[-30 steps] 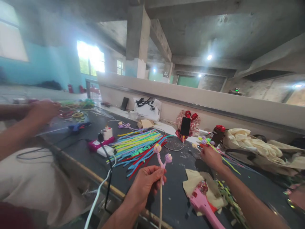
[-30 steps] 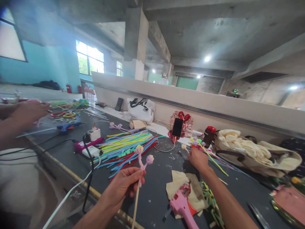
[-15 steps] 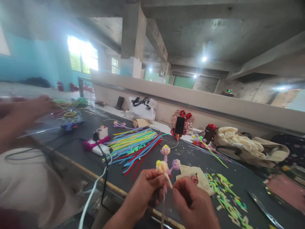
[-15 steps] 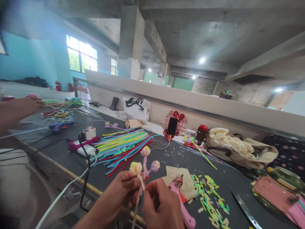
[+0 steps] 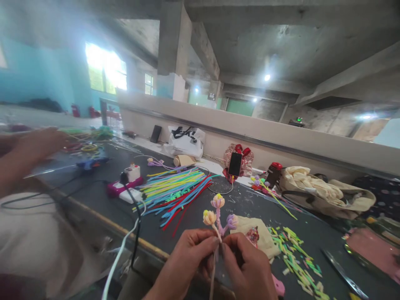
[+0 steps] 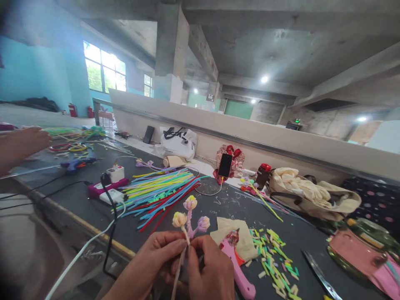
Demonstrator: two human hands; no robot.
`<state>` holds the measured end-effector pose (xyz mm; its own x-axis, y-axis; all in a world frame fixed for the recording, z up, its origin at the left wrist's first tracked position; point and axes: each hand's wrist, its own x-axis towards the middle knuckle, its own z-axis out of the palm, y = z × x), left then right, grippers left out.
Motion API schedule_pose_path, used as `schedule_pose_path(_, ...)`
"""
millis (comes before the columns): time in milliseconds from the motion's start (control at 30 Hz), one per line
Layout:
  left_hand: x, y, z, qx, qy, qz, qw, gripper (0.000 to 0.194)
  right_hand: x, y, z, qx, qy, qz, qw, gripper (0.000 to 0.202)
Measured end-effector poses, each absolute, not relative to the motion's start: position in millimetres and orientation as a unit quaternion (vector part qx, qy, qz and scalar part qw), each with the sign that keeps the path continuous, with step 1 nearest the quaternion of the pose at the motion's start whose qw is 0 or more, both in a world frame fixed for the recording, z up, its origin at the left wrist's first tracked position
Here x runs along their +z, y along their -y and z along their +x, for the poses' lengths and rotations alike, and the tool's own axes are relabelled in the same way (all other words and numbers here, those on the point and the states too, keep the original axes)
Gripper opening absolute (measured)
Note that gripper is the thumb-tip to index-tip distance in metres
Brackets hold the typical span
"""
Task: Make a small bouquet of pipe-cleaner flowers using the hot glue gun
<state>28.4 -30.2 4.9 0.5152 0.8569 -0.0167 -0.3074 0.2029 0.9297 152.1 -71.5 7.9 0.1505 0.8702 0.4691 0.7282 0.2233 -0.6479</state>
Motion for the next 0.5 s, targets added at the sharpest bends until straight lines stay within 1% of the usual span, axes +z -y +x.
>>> schedule_pose_path(200,4.5,29.8,30.1,0.42,-0.289,0.455,0.73,0.034,6.3,70.2,154.2,0.068,0.664,-0.598,0.444,0.019)
schedule_pose_path(500,3.2,29.9,31.7,0.43,-0.299,0.452,0.722,0.035,5.8,70.8,151.3,0.034,0.668,-0.593,0.449,0.024)
